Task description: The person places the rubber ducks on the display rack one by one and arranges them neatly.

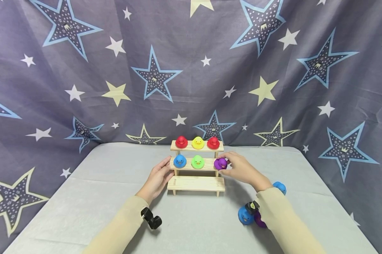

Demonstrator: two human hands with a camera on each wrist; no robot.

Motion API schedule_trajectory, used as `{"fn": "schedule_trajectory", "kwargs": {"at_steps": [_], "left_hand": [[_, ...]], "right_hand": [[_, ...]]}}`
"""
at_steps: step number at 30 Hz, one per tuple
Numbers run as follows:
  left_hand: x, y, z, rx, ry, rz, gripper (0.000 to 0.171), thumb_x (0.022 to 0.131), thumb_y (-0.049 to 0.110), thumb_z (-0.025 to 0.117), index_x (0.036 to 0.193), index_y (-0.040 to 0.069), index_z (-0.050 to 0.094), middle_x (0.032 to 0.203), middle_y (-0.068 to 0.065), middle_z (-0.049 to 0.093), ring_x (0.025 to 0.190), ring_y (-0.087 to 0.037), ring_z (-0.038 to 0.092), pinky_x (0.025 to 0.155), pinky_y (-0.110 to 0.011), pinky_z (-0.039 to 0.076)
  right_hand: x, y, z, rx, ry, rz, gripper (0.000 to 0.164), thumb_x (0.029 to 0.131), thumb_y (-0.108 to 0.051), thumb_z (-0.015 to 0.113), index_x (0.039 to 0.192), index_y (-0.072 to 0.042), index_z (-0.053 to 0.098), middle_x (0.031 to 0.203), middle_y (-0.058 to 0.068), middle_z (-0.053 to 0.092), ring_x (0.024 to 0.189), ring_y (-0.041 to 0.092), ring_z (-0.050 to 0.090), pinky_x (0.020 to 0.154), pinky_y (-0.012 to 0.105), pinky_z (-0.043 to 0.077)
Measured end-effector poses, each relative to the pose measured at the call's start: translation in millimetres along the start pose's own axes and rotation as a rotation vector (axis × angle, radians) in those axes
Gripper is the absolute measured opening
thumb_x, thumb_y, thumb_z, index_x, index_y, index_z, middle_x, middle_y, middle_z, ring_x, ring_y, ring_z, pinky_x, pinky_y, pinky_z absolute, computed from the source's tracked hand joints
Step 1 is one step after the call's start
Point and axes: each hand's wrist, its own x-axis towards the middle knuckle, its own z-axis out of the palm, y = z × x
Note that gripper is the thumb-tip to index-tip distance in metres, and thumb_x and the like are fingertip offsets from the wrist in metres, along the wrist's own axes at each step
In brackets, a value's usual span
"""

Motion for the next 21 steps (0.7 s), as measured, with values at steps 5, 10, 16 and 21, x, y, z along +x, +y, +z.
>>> {"fn": "schedule_trajectory", "kwargs": {"at_steps": [5,10,16,21], "left_hand": [[-0.4,0.3,-0.5,-0.003,-0.005,-0.003,0.053,0.106,0.002,0.037,0.157,-0.001,0.024,0.160,-0.023,0.025,0.146,-0.035,0.029,0.118,-0.040,0.035],[-0.4,1.1,0.1,-0.002,-0.002,-0.007,0.053,0.106,0.003,0.037,0.157,-0.001,0.024,0.160,-0.022,0.025,0.146,-0.035,0.029,0.118,-0.040,0.034],[-0.4,1.0,-0.1,-0.004,0.000,-0.007,0.053,0.106,0.002,0.038,0.157,-0.001,0.024,0.160,-0.022,0.025,0.146,-0.035,0.029,0.118,-0.040,0.034],[-0.6,1.3,-0.4,0.002,0.000,-0.013,0.053,0.106,0.003,0.037,0.157,0.000,0.024,0.161,-0.022,0.024,0.146,-0.034,0.029,0.118,-0.040,0.034]], "right_hand": [[3.9,-0.5,3.7,0.005,-0.003,-0.003,0.047,0.082,-0.007,0.082,0.125,-0.001,0.065,0.115,0.012,0.065,0.097,0.025,0.064,0.083,0.050,0.059],[7.9,0.3,6.7,0.006,-0.008,-0.017,0.049,0.082,-0.008,0.082,0.127,-0.001,0.064,0.114,0.012,0.065,0.096,0.025,0.065,0.084,0.051,0.059],[11.9,-0.1,9.5,0.000,-0.007,0.001,0.049,0.083,-0.012,0.082,0.128,-0.004,0.064,0.114,0.010,0.065,0.096,0.023,0.064,0.082,0.045,0.058],[14.4,-0.5,12.8,-0.007,0.002,0.024,0.049,0.083,-0.016,0.083,0.127,-0.005,0.065,0.113,0.010,0.065,0.094,0.022,0.063,0.079,0.042,0.058]]}}
